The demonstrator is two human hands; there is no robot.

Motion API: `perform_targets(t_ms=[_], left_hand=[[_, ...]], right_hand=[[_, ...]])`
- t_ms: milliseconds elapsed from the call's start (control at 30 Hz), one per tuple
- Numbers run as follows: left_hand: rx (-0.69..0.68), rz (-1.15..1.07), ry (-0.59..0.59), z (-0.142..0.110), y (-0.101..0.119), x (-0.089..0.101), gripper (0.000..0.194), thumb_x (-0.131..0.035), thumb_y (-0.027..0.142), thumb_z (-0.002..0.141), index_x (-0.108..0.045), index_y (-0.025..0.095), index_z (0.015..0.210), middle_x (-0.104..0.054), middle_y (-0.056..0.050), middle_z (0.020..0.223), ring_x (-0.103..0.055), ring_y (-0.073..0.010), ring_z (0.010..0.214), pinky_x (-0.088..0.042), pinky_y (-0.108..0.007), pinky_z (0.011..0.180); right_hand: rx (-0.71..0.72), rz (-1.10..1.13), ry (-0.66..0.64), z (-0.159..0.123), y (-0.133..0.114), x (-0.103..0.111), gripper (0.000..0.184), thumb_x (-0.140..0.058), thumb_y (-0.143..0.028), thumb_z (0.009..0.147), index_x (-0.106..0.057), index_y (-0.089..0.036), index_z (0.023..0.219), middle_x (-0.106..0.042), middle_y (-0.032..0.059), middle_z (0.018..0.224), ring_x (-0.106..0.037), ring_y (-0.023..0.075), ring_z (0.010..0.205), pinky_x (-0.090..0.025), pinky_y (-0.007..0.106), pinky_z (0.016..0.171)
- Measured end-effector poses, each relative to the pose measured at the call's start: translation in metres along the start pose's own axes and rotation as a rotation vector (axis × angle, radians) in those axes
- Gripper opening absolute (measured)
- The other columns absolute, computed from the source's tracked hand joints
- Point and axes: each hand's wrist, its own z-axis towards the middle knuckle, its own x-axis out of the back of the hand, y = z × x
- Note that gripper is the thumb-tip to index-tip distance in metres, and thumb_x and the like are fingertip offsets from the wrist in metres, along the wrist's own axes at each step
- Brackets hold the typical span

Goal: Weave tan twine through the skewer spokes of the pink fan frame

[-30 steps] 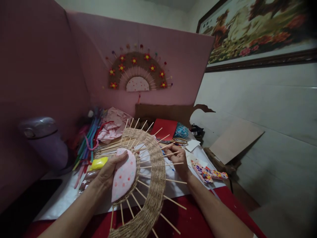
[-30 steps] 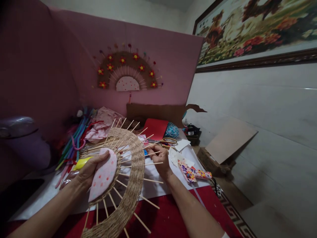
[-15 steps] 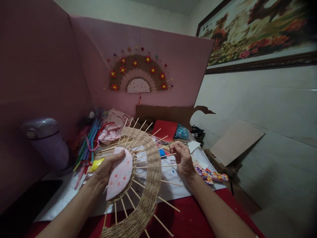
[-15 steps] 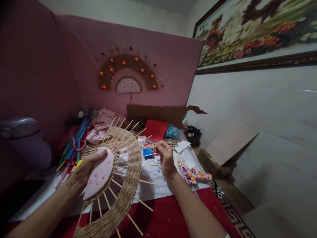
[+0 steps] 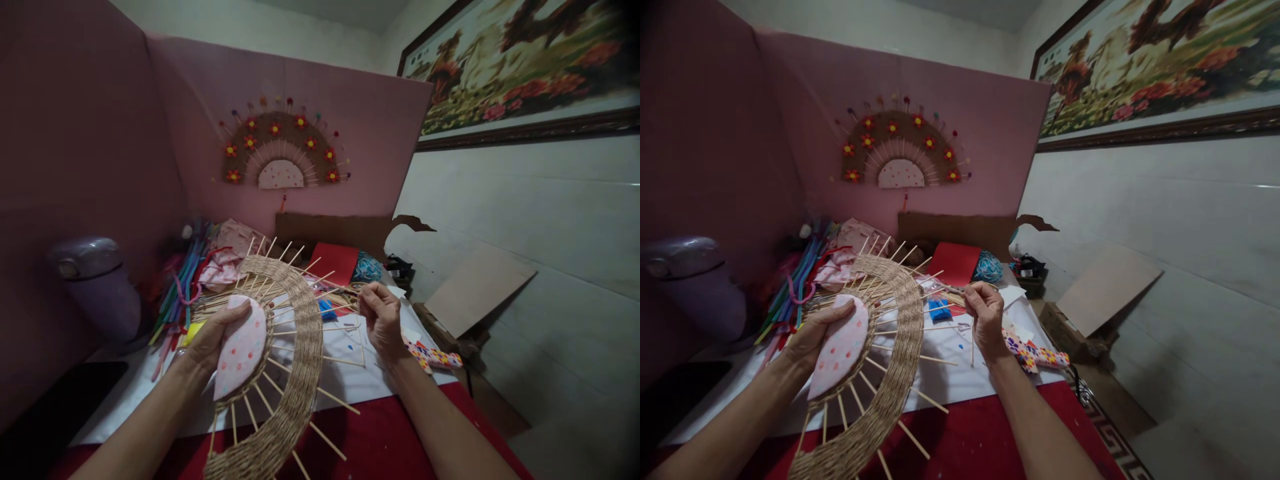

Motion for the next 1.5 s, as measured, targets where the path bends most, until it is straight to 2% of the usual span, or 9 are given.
perform_targets(t_ms=[133,267,433,533,633,867,1067,1200,1500], left_hand=[[-0.004,-0.045,0.025,0.003,0.003,0.002,0.008,-0.059,0.011,0.073,-0.063,0.007,0.078,-0.068,-0.012,0.06,-0.064,-0.0223,0.047,-0.055,-0.029,0.046],[-0.037,-0.057,0.036,0.003,0.003,0.003,0.005,-0.058,0.009,0.073,-0.062,0.008,0.076,-0.067,-0.01,0.058,-0.063,-0.021,0.046,-0.054,-0.029,0.046],[-0.054,-0.064,0.033,0.004,0.003,0.002,0.006,-0.056,0.008,0.074,-0.061,0.009,0.076,-0.067,-0.01,0.059,-0.063,-0.0204,0.046,-0.054,-0.028,0.046],[-0.044,-0.066,0.038,0.003,0.004,0.003,0.008,-0.056,0.009,0.074,-0.062,0.008,0.079,-0.067,-0.01,0.059,-0.063,-0.0208,0.046,-0.054,-0.029,0.046],[-0.038,-0.058,0.027,0.002,0.004,0.003,0.011,-0.057,0.011,0.075,-0.062,0.007,0.083,-0.068,-0.011,0.06,-0.064,-0.0214,0.047,-0.054,-0.029,0.046],[-0.036,-0.014,-0.027,0.004,0.005,0.006,0.006,-0.057,0.009,0.073,-0.062,0.008,0.077,-0.068,-0.011,0.06,-0.064,-0.0215,0.048,-0.054,-0.03,0.047],[-0.039,-0.047,-0.026,0.003,0.004,0.006,0.006,-0.056,0.008,0.073,-0.062,0.009,0.076,-0.068,-0.011,0.06,-0.065,-0.0213,0.049,-0.055,-0.03,0.049],[-0.009,-0.086,-0.001,0.001,0.003,0.003,0.009,-0.055,0.01,0.075,-0.063,0.008,0.08,-0.068,-0.011,0.06,-0.064,-0.0216,0.048,-0.055,-0.03,0.048],[0.019,-0.107,0.036,-0.003,0.002,-0.001,0.01,-0.057,0.013,0.074,-0.064,0.007,0.078,-0.066,-0.011,0.056,-0.063,-0.0222,0.044,-0.054,-0.031,0.045]], right_hand=[[-0.059,-0.013,-0.083,-0.003,0.001,-0.001,0.025,-0.063,-0.028,0.073,-0.05,-0.016,0.055,-0.029,-0.0076,0.045,-0.02,0.0052,0.043,-0.014,0.023,0.042],[-0.185,0.003,-0.174,-0.006,0.004,-0.004,0.028,-0.064,-0.027,0.072,-0.047,-0.016,0.053,-0.027,-0.0081,0.045,-0.018,0.0045,0.042,-0.012,0.022,0.041],[-0.341,0.086,-0.255,-0.008,0.008,-0.008,0.014,-0.063,-0.026,0.072,-0.056,-0.015,0.067,-0.023,-0.0105,0.043,-0.014,0.0037,0.039,-0.011,0.022,0.039],[-0.402,0.146,-0.311,-0.007,0.007,-0.005,0.011,-0.064,-0.024,0.073,-0.058,-0.015,0.07,-0.021,-0.0112,0.042,-0.012,0.0032,0.038,-0.01,0.021,0.04],[-0.416,0.192,-0.322,-0.004,0.002,0.0,0.013,-0.065,-0.025,0.072,-0.059,-0.014,0.07,-0.022,-0.0106,0.044,-0.012,0.003,0.039,-0.011,0.021,0.04],[-0.433,0.294,-0.251,0.003,0.006,0.009,0.02,-0.067,-0.023,0.07,-0.053,-0.016,0.058,-0.021,-0.0095,0.045,-0.015,0.0042,0.04,-0.012,0.021,0.038],[-0.551,0.158,-0.314,-0.002,0.019,0.004,0.014,-0.07,-0.023,0.066,-0.06,-0.015,0.071,-0.023,-0.0125,0.039,-0.011,0.0019,0.035,-0.01,0.019,0.037],[-0.584,0.106,-0.4,-0.008,0.021,-0.004,0.016,-0.073,-0.02,0.059,-0.062,-0.015,0.07,-0.029,-0.0116,0.038,-0.014,0.0018,0.035,-0.008,0.02,0.037],[-0.577,0.049,-0.456,-0.013,0.015,-0.009,0.015,-0.073,-0.024,0.062,-0.064,-0.015,0.068,-0.035,-0.0088,0.042,-0.018,0.0025,0.038,-0.009,0.021,0.038]])
